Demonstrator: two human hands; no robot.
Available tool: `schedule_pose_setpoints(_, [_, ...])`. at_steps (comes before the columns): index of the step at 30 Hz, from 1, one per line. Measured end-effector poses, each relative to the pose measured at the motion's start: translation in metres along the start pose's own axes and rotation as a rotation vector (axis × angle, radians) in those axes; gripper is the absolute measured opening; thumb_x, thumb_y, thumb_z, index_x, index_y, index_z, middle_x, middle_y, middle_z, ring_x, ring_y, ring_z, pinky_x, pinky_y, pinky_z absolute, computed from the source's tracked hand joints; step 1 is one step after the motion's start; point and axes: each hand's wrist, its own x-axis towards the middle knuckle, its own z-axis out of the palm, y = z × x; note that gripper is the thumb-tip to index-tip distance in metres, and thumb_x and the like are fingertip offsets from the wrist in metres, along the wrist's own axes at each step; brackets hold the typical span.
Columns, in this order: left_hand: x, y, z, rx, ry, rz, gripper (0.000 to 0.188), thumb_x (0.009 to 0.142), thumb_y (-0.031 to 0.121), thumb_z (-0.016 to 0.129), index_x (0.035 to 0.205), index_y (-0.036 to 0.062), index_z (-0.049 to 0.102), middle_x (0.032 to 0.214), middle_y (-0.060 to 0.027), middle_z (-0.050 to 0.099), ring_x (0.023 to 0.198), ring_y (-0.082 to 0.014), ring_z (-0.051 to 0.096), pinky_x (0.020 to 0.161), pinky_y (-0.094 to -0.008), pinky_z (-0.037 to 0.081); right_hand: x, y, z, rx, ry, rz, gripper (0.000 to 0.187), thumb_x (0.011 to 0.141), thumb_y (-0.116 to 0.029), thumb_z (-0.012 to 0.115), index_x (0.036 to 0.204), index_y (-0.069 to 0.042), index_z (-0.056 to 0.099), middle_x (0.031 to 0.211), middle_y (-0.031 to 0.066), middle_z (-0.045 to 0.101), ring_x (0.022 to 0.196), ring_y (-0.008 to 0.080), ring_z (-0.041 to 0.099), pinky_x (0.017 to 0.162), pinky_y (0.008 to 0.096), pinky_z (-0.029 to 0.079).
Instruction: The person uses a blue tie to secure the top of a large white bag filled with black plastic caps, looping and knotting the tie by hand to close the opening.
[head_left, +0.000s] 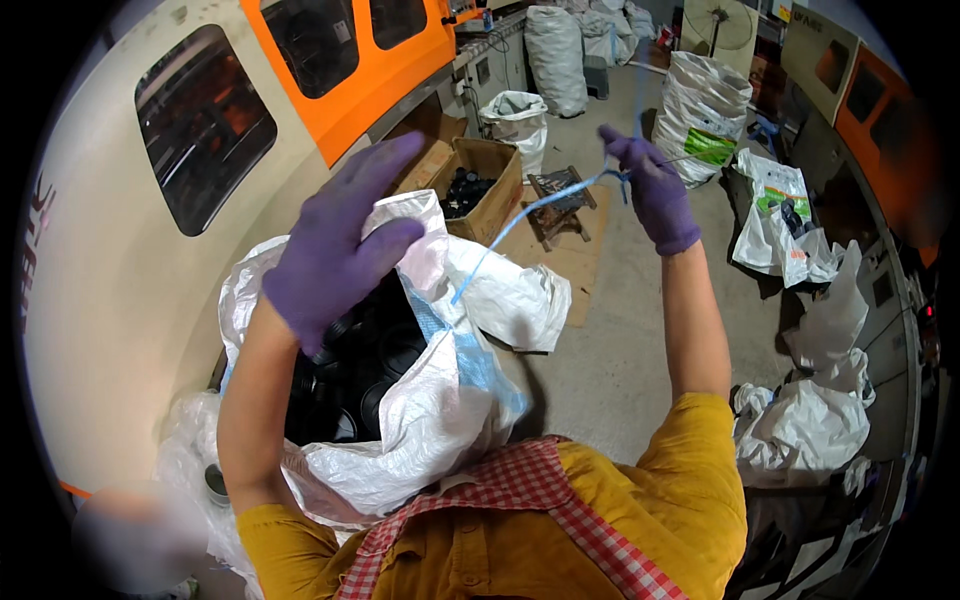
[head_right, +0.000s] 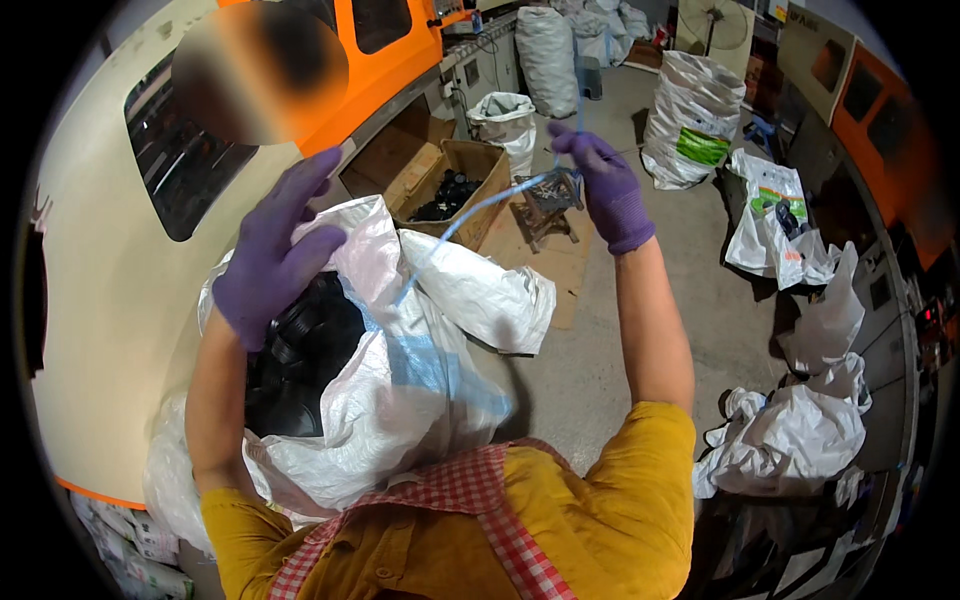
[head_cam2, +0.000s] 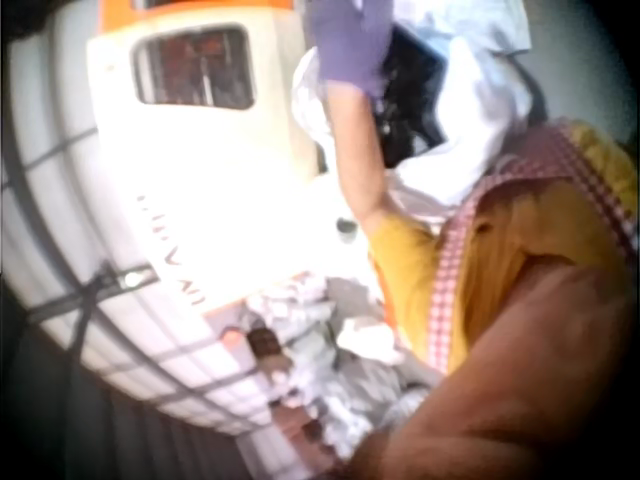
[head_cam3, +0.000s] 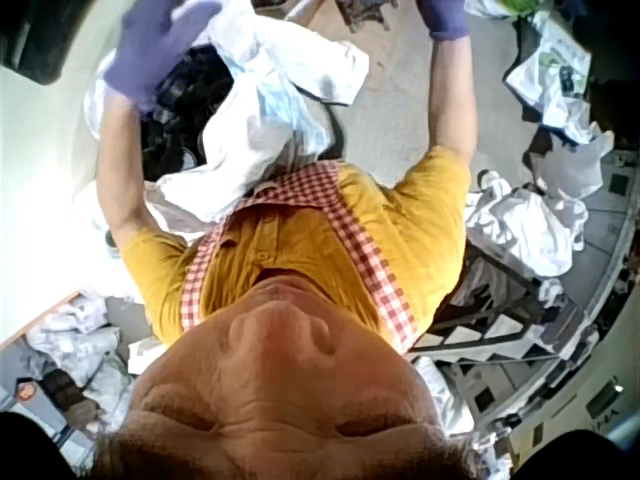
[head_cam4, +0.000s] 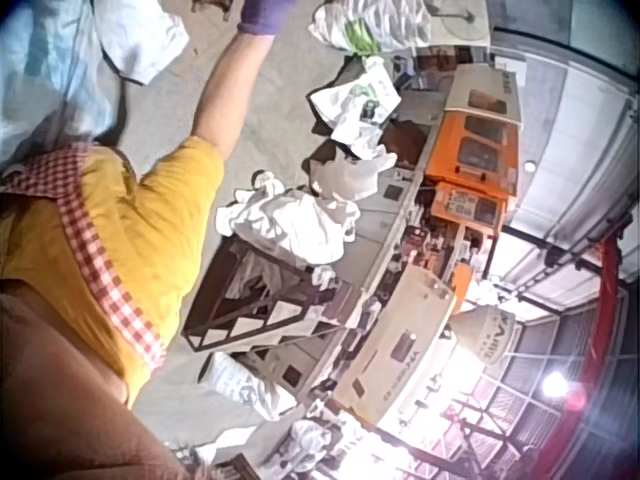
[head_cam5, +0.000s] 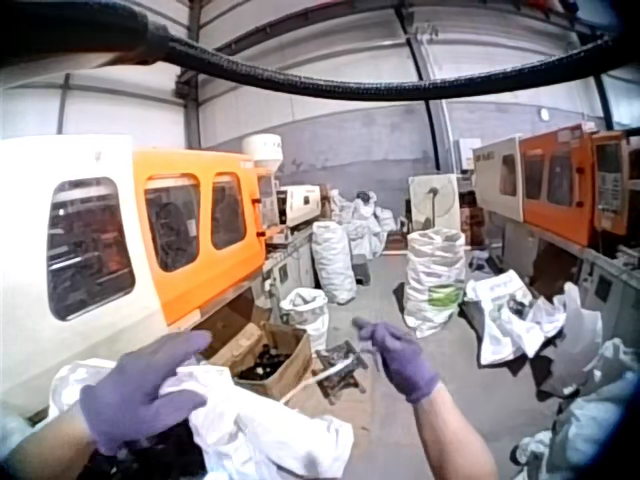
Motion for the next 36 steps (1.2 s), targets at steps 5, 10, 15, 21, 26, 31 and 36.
schedule_pose_setpoints(5, [0.033,0.028,0.031,0.354,-0.058,0.046,0.048,0.078,0.011,0.062,0.123,0.0113,0.046,0.093,-0.0148,0.062,0.079,-0.0317,0.060,0.071,-0.0357,0.048,0.000,-0.037,0.031,-0.134,-0.670,0.108,0.042,0.090,-0.035,0.048,0.104,0.003,0.058,0.100,0.0087,0.063,0.097,0.0165,0.056,0.086,0.0279,0.043])
schedule_pose_setpoints(10, [0.040,0.004,0.037,0.458,-0.106,0.061,0.024,0.078,0.009,0.060,0.101,0.0096,0.058,0.086,-0.0126,0.062,0.072,-0.0320,0.060,0.066,-0.0369,0.048,-0.007,-0.037,0.026,-0.010,-0.556,0.151,0.045,0.092,-0.038,0.046,0.113,0.000,0.056,0.107,0.0092,0.061,0.101,0.0167,0.056,0.088,0.0281,0.043])
schedule_pose_setpoints(15, [0.012,-0.012,0.021,0.236,-0.014,0.043,0.019,0.074,0.005,0.058,0.093,0.0065,0.060,0.079,-0.0128,0.062,0.071,-0.0320,0.058,0.066,-0.0367,0.047,-0.014,-0.012,-0.023,0.254,0.129,0.125,0.035,0.094,-0.024,0.040,0.118,-0.001,0.048,0.116,0.0132,0.056,0.107,0.0218,0.055,0.086,0.0282,0.042])
schedule_pose_setpoints(21, [-0.011,-0.029,0.010,0.333,-0.028,-0.016,0.015,0.073,0.005,0.056,0.087,0.0059,0.058,0.075,-0.0140,0.059,0.070,-0.0334,0.057,0.063,-0.0386,0.046,-0.011,0.012,-0.042,0.762,0.088,0.008,0.031,0.091,-0.016,0.044,0.118,0.000,0.047,0.107,0.0154,0.058,0.097,0.0203,0.057,0.074,0.0279,0.046])
schedule_pose_setpoints(26, [-0.004,-0.012,0.035,0.537,-0.038,0.208,0.008,0.074,0.010,0.054,0.081,0.0109,0.052,0.074,-0.0110,0.057,0.071,-0.0305,0.058,0.061,-0.0388,0.047,-0.020,-0.033,0.031,0.198,0.034,0.200,0.032,0.091,-0.019,0.046,0.117,-0.001,0.051,0.107,0.0108,0.059,0.090,0.0140,0.059,0.062,0.0226,0.046])
schedule_pose_setpoints(31, [-0.002,-0.004,0.047,0.753,0.124,0.221,0.009,0.075,0.014,0.057,0.083,0.0133,0.054,0.074,-0.0058,0.060,0.069,-0.0235,0.061,0.055,-0.0331,0.048,-0.039,-0.064,0.131,0.301,-0.285,0.424,0.040,0.093,-0.030,0.044,0.121,-0.002,0.048,0.107,0.0072,0.060,0.091,0.0114,0.060,0.055,0.0177,0.044])
schedule_pose_setpoints(36, [-0.004,-0.009,0.034,0.779,0.172,0.180,0.010,0.075,0.014,0.057,0.085,0.0137,0.054,0.073,-0.0051,0.060,0.071,-0.0249,0.062,0.056,-0.0338,0.049,-0.040,-0.060,0.144,0.134,-0.499,0.407,0.033,0.089,-0.026,0.050,0.112,-0.003,0.056,0.072,-0.0018,0.051,0.064,0.0051,0.046,0.055,0.0187,0.038])
